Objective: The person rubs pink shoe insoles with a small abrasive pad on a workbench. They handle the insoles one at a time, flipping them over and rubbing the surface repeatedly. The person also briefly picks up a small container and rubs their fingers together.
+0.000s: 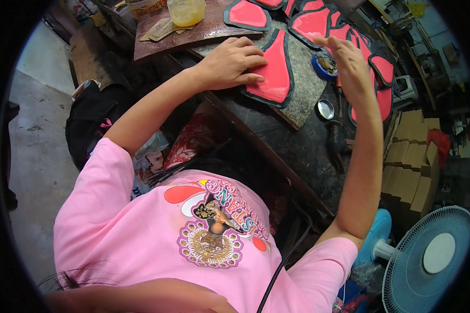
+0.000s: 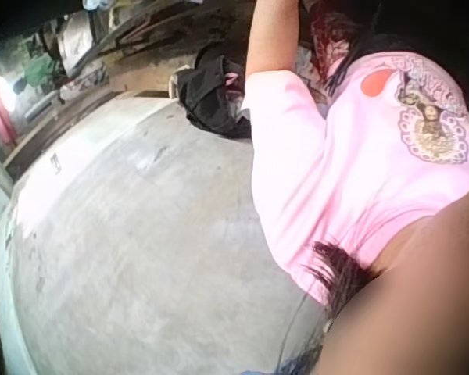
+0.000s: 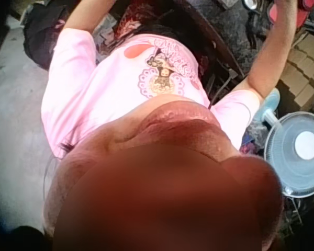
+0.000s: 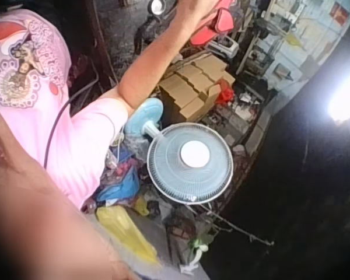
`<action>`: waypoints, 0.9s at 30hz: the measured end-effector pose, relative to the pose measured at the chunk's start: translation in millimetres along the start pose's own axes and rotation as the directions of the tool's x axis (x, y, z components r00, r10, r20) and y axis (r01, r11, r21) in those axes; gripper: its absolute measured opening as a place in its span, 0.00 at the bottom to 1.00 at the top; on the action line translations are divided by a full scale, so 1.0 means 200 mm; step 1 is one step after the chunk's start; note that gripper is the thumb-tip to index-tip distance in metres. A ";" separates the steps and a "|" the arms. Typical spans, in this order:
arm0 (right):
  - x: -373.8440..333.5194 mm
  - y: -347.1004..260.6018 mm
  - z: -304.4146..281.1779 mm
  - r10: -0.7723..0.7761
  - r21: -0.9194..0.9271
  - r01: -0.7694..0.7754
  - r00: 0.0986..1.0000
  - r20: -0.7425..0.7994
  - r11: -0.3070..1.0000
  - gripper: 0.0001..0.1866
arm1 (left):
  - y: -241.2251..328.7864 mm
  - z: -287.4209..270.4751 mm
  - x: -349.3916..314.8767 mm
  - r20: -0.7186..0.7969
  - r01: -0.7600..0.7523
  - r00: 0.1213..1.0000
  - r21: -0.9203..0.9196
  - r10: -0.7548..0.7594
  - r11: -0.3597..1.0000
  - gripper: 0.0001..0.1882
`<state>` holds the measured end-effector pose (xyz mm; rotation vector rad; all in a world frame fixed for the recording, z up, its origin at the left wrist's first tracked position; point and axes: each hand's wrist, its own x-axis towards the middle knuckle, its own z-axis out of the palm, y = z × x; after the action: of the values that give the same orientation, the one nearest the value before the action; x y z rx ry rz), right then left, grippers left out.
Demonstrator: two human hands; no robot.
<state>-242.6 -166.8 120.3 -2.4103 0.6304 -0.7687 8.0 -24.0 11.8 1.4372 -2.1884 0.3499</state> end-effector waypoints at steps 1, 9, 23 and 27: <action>0.01 0.05 0.05 -0.008 0.033 0.008 1.000 0.014 0.999 0.30 | 0.00 0.01 0.00 -0.073 0.028 0.997 -0.088 -0.035 0.996 0.24; 0.25 0.35 0.26 0.075 -0.367 -0.057 0.997 0.033 0.929 0.40 | -0.02 0.05 -0.01 -0.159 0.030 0.986 -0.176 -0.059 0.984 0.18; 0.21 0.40 0.37 0.024 -0.685 0.077 0.990 0.136 0.724 0.28 | 0.00 0.05 0.00 -0.205 0.000 0.979 -0.106 -0.022 0.994 0.18; 0.02 0.32 0.31 -0.053 -0.703 0.175 0.980 0.192 0.689 0.27 | -0.01 0.06 0.00 -0.201 -0.001 0.979 -0.099 -0.019 0.995 0.19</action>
<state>-218.3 -196.5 39.5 -3.2217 0.8352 -0.3921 6.2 -29.4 2.2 1.2979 -2.0077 0.3627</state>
